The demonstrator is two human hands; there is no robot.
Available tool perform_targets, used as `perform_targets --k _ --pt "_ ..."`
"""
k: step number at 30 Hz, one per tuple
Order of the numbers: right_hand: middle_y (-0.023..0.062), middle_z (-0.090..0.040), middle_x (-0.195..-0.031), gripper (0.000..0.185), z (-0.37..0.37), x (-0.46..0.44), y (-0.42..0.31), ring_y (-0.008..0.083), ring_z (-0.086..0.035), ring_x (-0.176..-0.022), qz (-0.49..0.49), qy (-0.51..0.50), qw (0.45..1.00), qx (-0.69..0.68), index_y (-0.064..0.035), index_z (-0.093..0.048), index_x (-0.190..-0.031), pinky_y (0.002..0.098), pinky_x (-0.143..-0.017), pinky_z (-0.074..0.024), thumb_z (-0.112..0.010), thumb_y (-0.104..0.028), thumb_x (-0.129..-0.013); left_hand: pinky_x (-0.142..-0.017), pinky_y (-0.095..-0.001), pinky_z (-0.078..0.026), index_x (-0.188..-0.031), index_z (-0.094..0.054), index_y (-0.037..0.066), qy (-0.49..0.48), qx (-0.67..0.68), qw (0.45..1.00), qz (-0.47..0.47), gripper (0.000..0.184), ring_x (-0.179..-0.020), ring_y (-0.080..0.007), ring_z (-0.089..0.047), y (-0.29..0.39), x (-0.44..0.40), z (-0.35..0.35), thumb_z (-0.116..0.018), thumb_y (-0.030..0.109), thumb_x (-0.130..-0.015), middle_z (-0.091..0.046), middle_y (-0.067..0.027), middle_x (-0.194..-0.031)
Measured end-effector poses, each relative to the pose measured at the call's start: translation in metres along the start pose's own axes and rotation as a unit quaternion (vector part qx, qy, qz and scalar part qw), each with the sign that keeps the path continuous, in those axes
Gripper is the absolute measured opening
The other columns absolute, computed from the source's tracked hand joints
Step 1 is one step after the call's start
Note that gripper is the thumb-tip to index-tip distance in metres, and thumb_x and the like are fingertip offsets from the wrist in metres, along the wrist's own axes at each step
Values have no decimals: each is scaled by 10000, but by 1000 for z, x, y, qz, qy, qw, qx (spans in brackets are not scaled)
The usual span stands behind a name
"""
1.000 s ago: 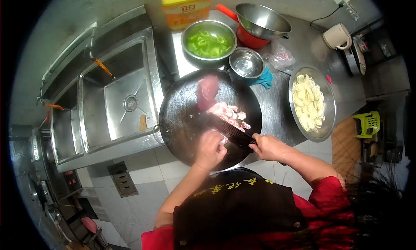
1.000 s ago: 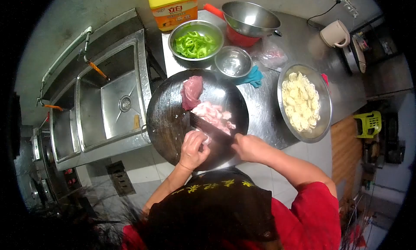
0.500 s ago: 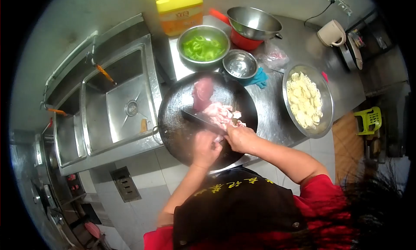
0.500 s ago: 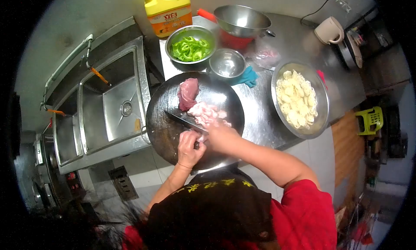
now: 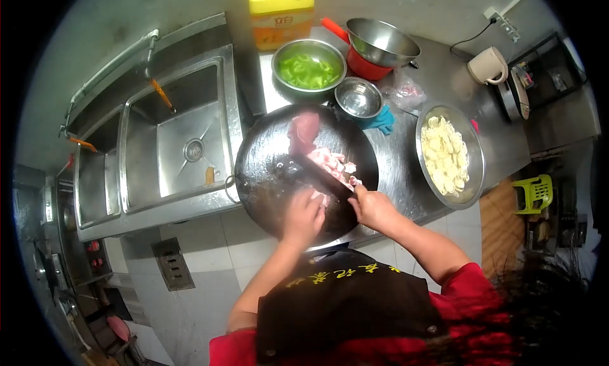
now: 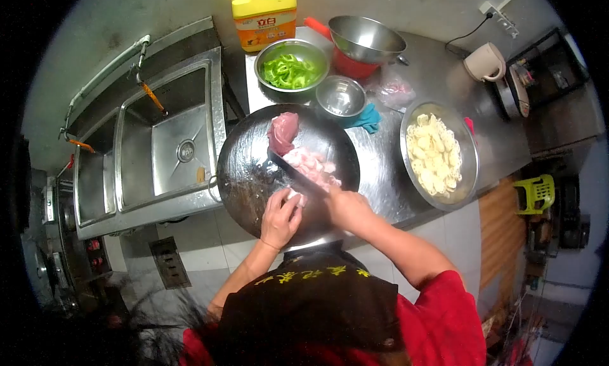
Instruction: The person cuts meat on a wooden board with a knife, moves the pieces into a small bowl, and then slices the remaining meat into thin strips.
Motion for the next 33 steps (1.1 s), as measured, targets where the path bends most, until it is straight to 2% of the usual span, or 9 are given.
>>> perform_targets --k 1,2,6,10,15,19,22,28,33 --pt "270 -641 -728 262 1 4 -2 477 -635 -720 -9 32 999 -10 -5 -502 -949 569 -645 -493 -620 -238 -940 -863 -415 -502 -1033 -682 68 3 -19 1000 5 315 -969 -333 -599 5 1 4 -731 12 -727 -620 -118 -1022" --pt "262 -639 -719 247 9 11 0 478 -631 -712 -26 19 999 -1 -17 -497 -940 572 -642 -489 -619 -232 -941 -866 -414 -504 -1058 -681 57 2 -40 999 1 324 -985 -339 -594 9 -1 9 -715 3 -741 -614 -134 -1049" --pt "244 -636 -704 232 28 38 9 472 -628 -687 36 -11 999 22 -25 -499 -922 562 -614 -488 -613 -226 -941 -863 -418 -504 -1045 -650 33 2 19 1000 11 300 -970 -338 -595 -1 7 -1 -694 -6 -750 -620 -130 -1026" --pt "237 -644 -675 220 30 50 15 451 -644 -666 48 -59 996 54 -24 -507 -943 559 -639 -505 -565 -237 -949 -875 -425 -499 -1002 -637 31 -10 4 1000 6 271 -965 -338 -594 -3 9 -3 -677 -10 -737 -619 -130 -1003" --pt "234 -662 -720 220 33 47 11 443 -655 -702 35 -108 991 67 -9 -512 -937 544 -658 -512 -556 -224 -953 -895 -436 -490 -944 -631 26 -63 12 998 17 239 -967 -348 -589 -8 10 -5 -666 -10 -711 -611 -135 -986" --pt "246 -671 -773 215 32 35 9 440 -663 -756 33 -143 988 48 9 -512 -940 542 -687 -514 -567 -198 -948 -899 -441 -491 -935 -629 23 -52 25 998 15 242 -950 -358 -592 -12 7 -5 -667 -14 -699 -614 -139 -972" --pt "251 -637 -693 257 27 27 11 468 -635 -683 52 -118 991 38 12 -494 -931 550 -617 -501 -594 -224 -951 -900 -442 -493 -934 -628 20 -46 35 998 12 246 -935 -361 -596 -16 8 -7 -669 -16 -694 -616 -143 -963" --pt "267 -636 -709 280 21 4 -5 466 -642 -703 72 -114 990 28 37 -496 -917 537 -619 -509 -620 -213 -932 -890 -439 -497 -924 -631 28 -40 43 998 16 245 -932 -358 -596 -16 5 -5 -673 -17 -686 -615 -139 -956" --pt "267 -654 -762 251 -11 -34 -24 452 -657 -748 88 -74 993 2 36 -552 -975 525 -662 -521 -609 -204 -929 -880 -436 -497 -907 -630 38 -21 46 999 16 233 -929 -356 -592 -16 5 -6 -681 -5 -684 -612 -132 -942"
Point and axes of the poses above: each hand's wrist, its own x-axis away from the middle knuckle, its own z-axis out of the back of the hand, y = z × x, the point moved 1 cm from there along -x, towards the middle knuckle
